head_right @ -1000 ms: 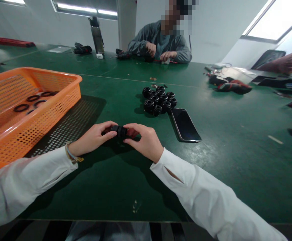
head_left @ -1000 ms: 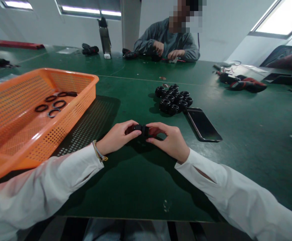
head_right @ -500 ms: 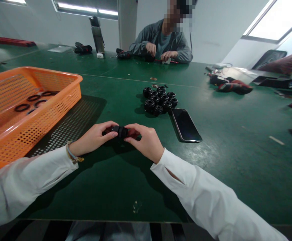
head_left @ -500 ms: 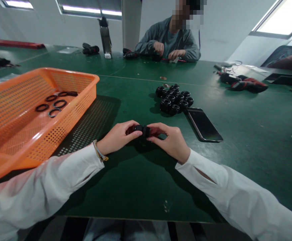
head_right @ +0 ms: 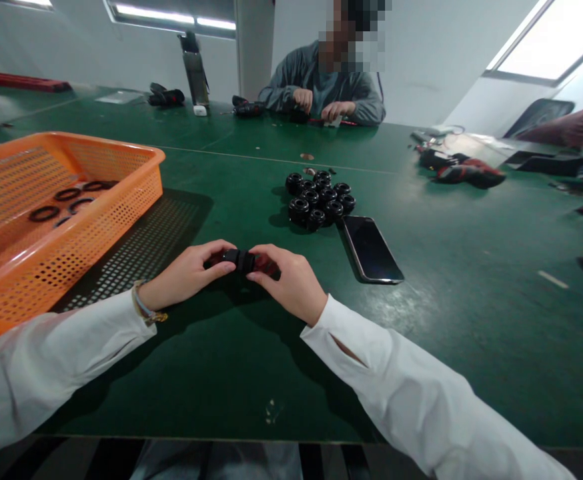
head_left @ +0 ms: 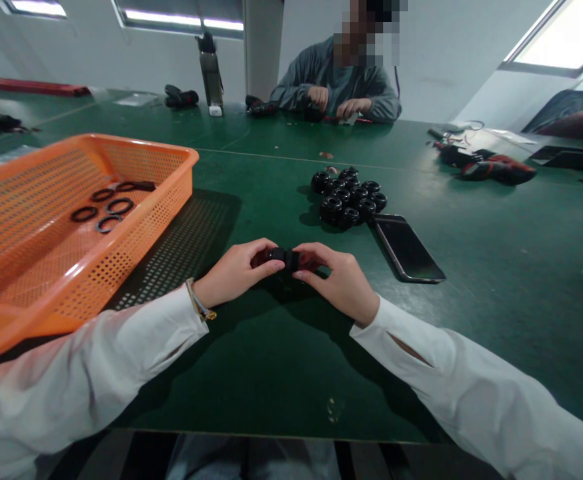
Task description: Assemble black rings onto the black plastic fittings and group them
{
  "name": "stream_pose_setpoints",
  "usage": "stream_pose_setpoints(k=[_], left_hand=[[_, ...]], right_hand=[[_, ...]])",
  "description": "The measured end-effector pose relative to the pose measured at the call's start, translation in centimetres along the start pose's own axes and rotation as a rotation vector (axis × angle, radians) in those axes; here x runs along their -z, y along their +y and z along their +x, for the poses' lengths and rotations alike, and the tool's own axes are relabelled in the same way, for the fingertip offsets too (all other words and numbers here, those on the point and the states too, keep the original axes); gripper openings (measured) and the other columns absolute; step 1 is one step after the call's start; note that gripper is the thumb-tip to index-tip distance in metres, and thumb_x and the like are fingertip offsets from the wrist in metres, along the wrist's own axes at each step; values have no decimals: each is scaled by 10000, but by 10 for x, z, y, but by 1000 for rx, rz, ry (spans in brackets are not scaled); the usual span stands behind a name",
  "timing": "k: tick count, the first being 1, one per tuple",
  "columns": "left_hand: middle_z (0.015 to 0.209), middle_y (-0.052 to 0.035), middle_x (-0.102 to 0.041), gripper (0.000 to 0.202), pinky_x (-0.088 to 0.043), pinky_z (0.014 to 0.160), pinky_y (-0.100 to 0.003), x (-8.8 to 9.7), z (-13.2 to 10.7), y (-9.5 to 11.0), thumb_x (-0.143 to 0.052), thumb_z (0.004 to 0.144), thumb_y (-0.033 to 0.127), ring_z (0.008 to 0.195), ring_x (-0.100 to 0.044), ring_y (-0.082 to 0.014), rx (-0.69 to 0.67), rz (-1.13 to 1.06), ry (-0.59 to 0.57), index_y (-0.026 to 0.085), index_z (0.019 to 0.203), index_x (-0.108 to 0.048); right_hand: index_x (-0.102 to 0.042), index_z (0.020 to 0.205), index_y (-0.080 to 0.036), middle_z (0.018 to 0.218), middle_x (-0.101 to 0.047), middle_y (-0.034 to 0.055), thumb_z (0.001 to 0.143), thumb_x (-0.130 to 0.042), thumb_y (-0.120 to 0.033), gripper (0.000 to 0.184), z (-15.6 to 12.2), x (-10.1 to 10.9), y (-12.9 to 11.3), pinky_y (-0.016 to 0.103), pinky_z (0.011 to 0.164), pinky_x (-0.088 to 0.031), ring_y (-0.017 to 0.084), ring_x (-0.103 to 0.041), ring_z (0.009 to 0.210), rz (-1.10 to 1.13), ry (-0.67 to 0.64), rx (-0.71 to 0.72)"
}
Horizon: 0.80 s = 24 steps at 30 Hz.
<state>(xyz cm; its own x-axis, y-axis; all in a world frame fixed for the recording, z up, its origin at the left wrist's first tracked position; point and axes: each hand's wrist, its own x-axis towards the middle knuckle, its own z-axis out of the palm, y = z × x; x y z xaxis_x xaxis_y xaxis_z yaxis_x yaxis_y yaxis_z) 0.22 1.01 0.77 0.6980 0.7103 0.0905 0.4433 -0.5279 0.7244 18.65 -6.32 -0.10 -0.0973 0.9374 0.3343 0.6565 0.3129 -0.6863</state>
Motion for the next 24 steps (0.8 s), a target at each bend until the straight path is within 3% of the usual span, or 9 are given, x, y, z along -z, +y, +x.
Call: stream_pose_setpoints(k=[5,12,24], left_hand=[[777,-26,-630,365,-405,613,-264,0,-1,2,-489,781,479,722,-562,-185,6,-4,-6,155,913,-594],[767,-22,-633,355,-413,612,-261,1,-1,2,-513,785,474,725,-568,-185,1,-4,-13,156,911,-606],[721,-6,-605,345,-373,581,-246,-1,-2,1,-563,753,458,651,-524,-154,-4,-53,5,148,894,-621]], right_hand=[[-614,989,-205,848,-691,12,708,-685,-175,292,-2,-1,-1,315,730,-538,160,-658,759,-61,27,38],[-633,948,-195,829,-696,28,732,-679,-182,221,-2,1,-3,311,706,-533,162,-651,738,-107,37,36],[-642,909,-163,778,-696,32,759,-644,-190,152,-1,0,-8,281,658,-507,155,-645,695,-65,-19,-55]])
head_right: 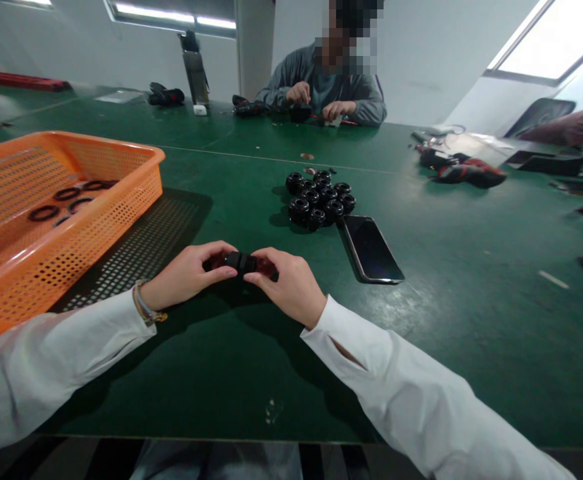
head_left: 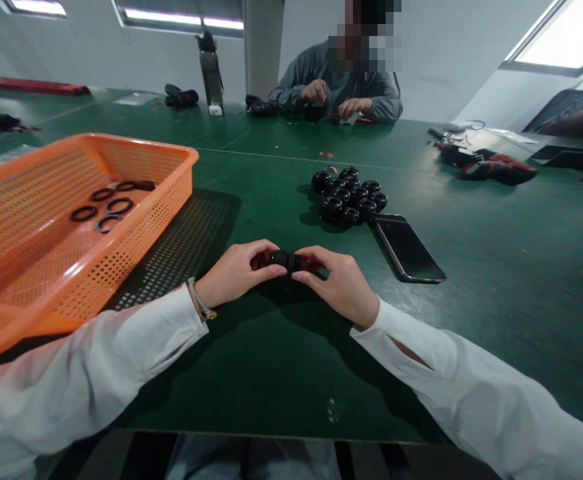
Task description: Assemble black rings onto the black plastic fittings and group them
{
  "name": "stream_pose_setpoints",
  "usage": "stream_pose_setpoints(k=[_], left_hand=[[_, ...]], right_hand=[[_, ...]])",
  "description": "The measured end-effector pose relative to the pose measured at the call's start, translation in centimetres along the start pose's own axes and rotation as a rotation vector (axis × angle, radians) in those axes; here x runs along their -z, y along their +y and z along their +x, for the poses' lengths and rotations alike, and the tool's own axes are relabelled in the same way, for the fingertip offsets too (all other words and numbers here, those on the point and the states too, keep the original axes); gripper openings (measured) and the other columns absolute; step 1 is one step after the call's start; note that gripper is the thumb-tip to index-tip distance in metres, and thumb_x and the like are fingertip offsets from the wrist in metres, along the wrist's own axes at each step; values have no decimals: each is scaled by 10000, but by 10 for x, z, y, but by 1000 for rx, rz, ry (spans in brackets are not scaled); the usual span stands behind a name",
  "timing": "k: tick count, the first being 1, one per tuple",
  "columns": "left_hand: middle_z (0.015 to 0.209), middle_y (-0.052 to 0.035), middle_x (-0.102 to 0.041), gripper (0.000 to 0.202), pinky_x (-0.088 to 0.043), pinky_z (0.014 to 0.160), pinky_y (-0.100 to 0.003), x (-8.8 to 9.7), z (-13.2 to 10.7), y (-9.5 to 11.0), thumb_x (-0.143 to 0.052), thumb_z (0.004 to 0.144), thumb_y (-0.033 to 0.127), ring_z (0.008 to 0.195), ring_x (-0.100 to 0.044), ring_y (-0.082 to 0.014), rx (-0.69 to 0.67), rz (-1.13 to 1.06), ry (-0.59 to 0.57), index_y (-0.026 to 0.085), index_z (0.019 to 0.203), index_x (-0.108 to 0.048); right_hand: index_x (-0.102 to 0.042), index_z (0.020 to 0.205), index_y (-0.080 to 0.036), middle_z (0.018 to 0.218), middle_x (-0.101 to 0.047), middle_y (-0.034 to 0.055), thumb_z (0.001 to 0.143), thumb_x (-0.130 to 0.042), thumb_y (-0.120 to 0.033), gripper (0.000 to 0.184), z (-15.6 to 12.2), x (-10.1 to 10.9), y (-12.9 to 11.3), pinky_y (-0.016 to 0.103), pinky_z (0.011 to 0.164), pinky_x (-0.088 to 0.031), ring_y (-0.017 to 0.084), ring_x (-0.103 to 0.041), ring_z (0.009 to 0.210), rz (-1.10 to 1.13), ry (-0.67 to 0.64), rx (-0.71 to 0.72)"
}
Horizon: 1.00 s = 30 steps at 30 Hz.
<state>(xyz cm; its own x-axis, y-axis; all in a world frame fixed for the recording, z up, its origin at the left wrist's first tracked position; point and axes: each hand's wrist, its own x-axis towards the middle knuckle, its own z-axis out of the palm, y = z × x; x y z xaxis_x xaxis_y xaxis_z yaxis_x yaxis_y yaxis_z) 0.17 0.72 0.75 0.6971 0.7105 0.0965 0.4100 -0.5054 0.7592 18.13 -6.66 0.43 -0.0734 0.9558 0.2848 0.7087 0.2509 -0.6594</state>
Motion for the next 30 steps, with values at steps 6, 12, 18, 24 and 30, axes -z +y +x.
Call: stream_pose_setpoints(k=[6,12,18,24,30], left_hand=[[728,-8,-608,367,-375,576,-248,0,0,0,-547,764,471,649,-527,-155,-5,-10,-1,147,921,-620],[748,-14,-633,355,-393,582,-248,1,1,3,-548,775,447,654,-542,-156,-18,2,-26,146,942,-631],[865,-44,-675,374,-448,686,-274,2,2,1,-509,806,453,790,-595,-199,-56,15,-94,147,982,-631],[887,-42,-678,384,-441,681,-273,3,1,2,-538,784,439,777,-593,-192,-51,33,-67,150,1020,-634],[904,-44,-695,374,-451,670,-266,1,1,3,-581,770,430,784,-608,-192,-37,42,-32,155,1013,-654]], right_hand=[[-623,955,-188,812,-689,31,782,-625,-230,177,-1,0,1,290,663,-508,164,-637,719,-65,35,65],[-593,1092,-183,936,-694,72,803,-627,-234,296,-3,0,8,342,768,-513,205,-634,867,-186,55,282],[-605,1058,-168,889,-688,87,860,-561,-317,252,-2,1,8,342,730,-512,211,-626,821,-246,68,333],[-605,1042,-161,900,-689,91,866,-537,-279,223,-3,-1,4,349,728,-510,215,-623,809,-222,46,271],[-635,1007,-186,887,-708,62,830,-551,-257,209,-1,-5,1,330,703,-508,209,-645,797,-70,4,58]])
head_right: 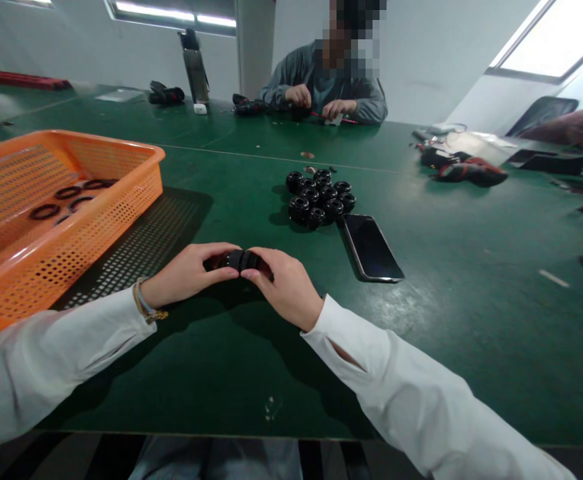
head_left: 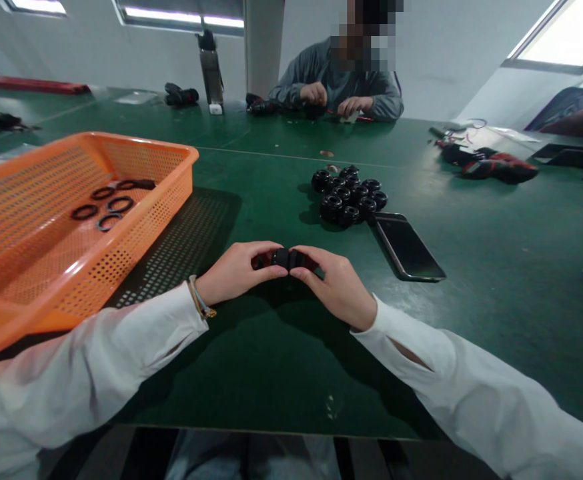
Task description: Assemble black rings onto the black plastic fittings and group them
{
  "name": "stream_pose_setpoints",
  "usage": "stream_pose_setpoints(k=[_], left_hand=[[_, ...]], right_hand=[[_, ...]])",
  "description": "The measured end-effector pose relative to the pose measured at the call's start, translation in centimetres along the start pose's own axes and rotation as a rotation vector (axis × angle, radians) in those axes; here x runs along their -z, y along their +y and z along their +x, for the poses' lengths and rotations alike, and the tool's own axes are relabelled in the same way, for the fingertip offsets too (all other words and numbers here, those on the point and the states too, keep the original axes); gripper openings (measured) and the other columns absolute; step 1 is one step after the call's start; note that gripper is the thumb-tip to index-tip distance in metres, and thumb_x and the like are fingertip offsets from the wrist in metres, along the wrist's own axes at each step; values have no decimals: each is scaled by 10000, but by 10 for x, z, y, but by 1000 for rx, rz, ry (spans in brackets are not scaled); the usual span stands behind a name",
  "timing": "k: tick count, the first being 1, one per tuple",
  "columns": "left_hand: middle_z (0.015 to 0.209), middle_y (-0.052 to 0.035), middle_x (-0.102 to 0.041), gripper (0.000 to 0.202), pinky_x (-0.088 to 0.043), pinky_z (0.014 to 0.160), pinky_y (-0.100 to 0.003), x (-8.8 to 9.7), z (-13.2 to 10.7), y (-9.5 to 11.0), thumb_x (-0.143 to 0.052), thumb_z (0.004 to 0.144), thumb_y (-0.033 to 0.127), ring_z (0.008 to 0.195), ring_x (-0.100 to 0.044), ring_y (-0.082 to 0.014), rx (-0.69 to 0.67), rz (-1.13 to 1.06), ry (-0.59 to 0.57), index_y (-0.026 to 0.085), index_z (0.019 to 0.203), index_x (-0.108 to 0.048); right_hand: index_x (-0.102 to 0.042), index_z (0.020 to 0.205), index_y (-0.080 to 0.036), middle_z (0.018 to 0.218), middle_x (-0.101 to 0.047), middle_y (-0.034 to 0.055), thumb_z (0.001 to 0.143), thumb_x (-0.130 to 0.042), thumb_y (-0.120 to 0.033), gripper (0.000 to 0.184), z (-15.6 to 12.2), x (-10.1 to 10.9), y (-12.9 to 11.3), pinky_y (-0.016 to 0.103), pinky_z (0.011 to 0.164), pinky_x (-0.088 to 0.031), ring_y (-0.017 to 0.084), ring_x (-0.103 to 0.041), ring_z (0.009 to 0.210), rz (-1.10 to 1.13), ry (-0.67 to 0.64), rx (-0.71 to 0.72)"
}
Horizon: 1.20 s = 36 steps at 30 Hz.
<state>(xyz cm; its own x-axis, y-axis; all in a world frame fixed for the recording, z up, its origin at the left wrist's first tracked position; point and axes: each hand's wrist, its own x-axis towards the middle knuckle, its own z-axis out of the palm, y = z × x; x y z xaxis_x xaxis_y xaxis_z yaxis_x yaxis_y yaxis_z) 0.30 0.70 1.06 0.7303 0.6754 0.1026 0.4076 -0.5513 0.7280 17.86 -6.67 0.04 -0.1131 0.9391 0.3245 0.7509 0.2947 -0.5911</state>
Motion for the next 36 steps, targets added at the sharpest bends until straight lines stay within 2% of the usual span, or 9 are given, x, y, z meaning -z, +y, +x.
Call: stream_pose_setpoints(k=[8,12,14,17,20,24,29,32,36], left_hand=[[1009,-69,-698,359,-473,817,-303,-2,-2,-2,-648,742,393,900,-627,-215,-50,46,88,157,1012,-669],[936,-65,-693,359,-477,748,-302,-2,-1,-1,-621,750,413,828,-623,-207,-21,7,82,148,990,-658],[861,-57,-677,380,-475,684,-295,-2,0,-1,-597,754,445,757,-611,-196,21,-55,60,137,972,-642],[847,-58,-654,422,-474,675,-301,-3,1,-2,-595,732,480,750,-600,-194,64,-184,30,123,957,-617],[897,-64,-658,438,-470,717,-316,-2,2,0,-579,730,480,799,-595,-205,62,-250,-21,126,987,-610],[947,-71,-654,439,-460,771,-320,0,4,2,-492,773,465,842,-584,-201,37,-287,-82,115,1017,-595],[913,-70,-643,443,-453,771,-331,1,4,3,-478,769,483,832,-576,-210,48,-215,-101,112,983,-588],[911,-64,-643,436,-452,770,-329,0,4,3,-474,773,482,847,-575,-217,53,-171,-89,120,987,-590],[882,-65,-638,414,-451,749,-325,-2,3,4,-475,781,462,849,-575,-227,60,-95,-79,113,967,-596]], right_hand=[[-654,901,-149,683,-656,10,831,-514,-274,201,4,-1,-5,242,579,-458,135,-610,635,396,-83,-216],[-646,944,-139,706,-657,22,839,-507,-320,252,4,-1,-3,251,588,-484,141,-622,652,481,-104,-248],[-622,1037,-159,803,-683,37,814,-561,-320,282,4,0,-1,282,640,-508,160,-638,710,380,-54,-191],[-586,1126,-196,944,-691,56,755,-662,-274,386,3,4,3,340,749,-515,194,-636,814,104,41,-2],[-602,1079,-181,927,-691,76,793,-638,-249,296,2,6,8,357,766,-512,211,-626,849,-80,95,193],[-589,1041,-165,934,-683,100,839,-590,-259,223,2,5,12,360,738,-515,221,-620,864,-160,182,351],[-552,1075,-134,909,-673,111,875,-538,-254,234,2,2,13,352,706,-515,217,-614,827,-207,229,415],[-544,1098,-130,909,-670,115,893,-506,-278,256,3,2,13,357,702,-515,219,-613,821,-243,190,421],[-574,1032,-110,864,-674,120,901,-487,-298,245,3,3,11,352,683,-513,221,-611,779,-274,146,424]])
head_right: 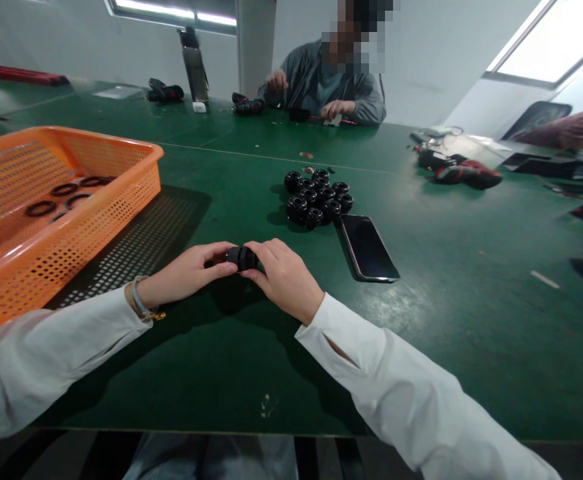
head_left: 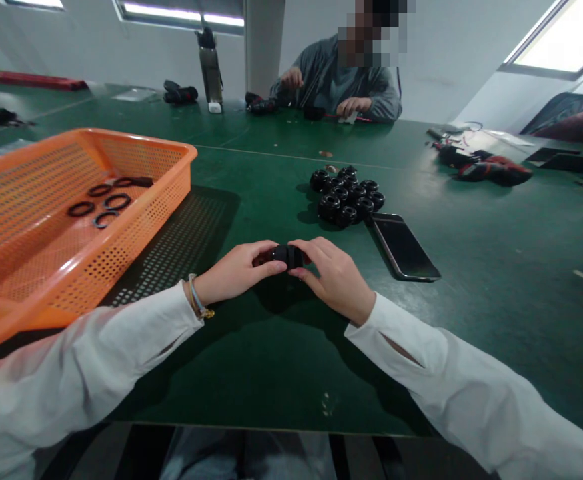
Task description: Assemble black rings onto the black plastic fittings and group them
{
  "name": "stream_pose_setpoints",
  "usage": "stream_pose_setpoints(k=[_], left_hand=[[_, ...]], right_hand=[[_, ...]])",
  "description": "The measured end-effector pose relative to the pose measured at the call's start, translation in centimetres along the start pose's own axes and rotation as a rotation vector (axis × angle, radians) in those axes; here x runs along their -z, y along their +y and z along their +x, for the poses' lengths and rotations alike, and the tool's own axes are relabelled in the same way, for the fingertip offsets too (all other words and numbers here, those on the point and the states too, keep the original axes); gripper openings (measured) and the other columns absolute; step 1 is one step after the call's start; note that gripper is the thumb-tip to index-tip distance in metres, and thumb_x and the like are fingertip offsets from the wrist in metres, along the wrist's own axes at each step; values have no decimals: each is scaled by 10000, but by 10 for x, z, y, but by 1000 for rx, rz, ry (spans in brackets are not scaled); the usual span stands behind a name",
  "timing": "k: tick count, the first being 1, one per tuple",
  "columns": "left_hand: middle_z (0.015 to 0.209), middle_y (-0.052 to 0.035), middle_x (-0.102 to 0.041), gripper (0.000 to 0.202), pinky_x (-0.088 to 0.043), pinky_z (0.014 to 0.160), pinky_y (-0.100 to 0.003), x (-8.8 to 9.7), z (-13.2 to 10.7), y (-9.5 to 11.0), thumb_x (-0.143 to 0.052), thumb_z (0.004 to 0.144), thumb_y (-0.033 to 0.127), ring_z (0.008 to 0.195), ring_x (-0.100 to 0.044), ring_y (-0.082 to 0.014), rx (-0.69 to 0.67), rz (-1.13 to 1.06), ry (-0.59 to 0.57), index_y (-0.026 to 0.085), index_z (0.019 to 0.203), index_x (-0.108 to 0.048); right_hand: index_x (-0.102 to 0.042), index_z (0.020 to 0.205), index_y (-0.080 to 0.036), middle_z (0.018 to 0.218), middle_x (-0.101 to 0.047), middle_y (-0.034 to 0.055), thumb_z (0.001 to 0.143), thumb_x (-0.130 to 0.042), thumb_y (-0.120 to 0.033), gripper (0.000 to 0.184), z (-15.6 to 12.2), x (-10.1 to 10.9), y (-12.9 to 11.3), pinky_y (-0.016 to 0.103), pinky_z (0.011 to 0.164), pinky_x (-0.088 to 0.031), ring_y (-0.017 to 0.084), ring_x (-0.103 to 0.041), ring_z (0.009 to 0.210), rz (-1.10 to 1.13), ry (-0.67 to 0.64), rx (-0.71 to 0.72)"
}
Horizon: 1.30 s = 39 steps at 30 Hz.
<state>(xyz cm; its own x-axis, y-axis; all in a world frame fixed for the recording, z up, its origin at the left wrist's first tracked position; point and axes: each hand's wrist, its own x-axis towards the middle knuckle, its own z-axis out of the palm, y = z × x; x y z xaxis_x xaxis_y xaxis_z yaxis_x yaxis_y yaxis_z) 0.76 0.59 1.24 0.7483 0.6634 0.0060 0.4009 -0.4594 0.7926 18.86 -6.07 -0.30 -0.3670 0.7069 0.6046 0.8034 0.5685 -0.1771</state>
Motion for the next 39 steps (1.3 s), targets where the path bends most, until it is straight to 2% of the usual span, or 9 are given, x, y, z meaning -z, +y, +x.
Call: stream_pose_setpoints(k=[4,8,14,21,26,29,34,37,39], left_hand=[[875,-57,-648,382,-455,741,-311,1,-1,-1,-469,807,454,842,-583,-218,-16,54,-3,120,927,-612],[905,-53,-666,356,-460,747,-308,1,-1,-2,-492,818,432,862,-597,-219,-36,96,6,132,963,-619],[991,-73,-678,300,-464,787,-313,-2,-2,-3,-548,820,360,910,-613,-223,-82,201,63,132,1002,-620],[1069,-84,-662,299,-460,866,-322,-5,-4,-7,-575,827,317,975,-597,-213,-193,309,137,139,1066,-592],[995,-77,-657,281,-449,851,-336,-5,-4,-5,-590,807,321,927,-577,-216,-221,321,153,138,1020,-597],[983,-77,-645,324,-453,809,-323,-4,-2,-4,-571,796,358,894,-579,-212,-155,166,137,131,1027,-585],[850,-40,-617,365,-456,649,-265,-2,-1,0,-456,813,422,675,-548,-141,-64,-202,-23,129,1021,-518],[736,-3,-578,259,-431,597,-243,-2,-3,3,-421,826,402,586,-493,-113,-85,-220,-101,157,873,-492],[695,12,-556,216,-410,579,-239,-2,-5,4,-423,831,381,567,-477,-111,-89,-153,-84,171,820,-472]], right_hand=[[-591,1017,-115,854,-684,108,892,-498,-298,241,-1,0,-3,340,674,-506,213,-616,753,48,-43,-88],[-611,1024,-123,895,-701,103,860,-526,-267,235,0,-1,-7,339,703,-495,221,-633,798,146,-108,-273],[-639,929,-167,768,-682,38,828,-532,-249,169,7,1,-14,275,614,-432,172,-608,681,343,-203,-538],[-585,727,-163,601,-579,-19,820,-505,-285,172,12,5,-17,230,545,-373,108,-526,562,656,-229,-707],[-589,755,-152,581,-556,-21,822,-488,-317,204,14,5,-13,218,507,-384,100,-506,528,824,-298,-787],[-621,856,-147,674,-623,12,839,-490,-308,208,11,5,-10,246,570,-434,128,-562,602,690,-248,-685],[-605,1053,-157,894,-680,80,850,-551,-296,252,4,7,-4,333,733,-483,200,-606,798,212,-75,-246],[-586,1077,-145,917,-682,107,896,-493,-325,272,1,8,-2,352,753,-490,216,-605,829,71,-8,-5],[-578,1072,-128,900,-681,116,913,-458,-336,288,1,8,-1,357,738,-493,219,-599,801,16,-3,73]])
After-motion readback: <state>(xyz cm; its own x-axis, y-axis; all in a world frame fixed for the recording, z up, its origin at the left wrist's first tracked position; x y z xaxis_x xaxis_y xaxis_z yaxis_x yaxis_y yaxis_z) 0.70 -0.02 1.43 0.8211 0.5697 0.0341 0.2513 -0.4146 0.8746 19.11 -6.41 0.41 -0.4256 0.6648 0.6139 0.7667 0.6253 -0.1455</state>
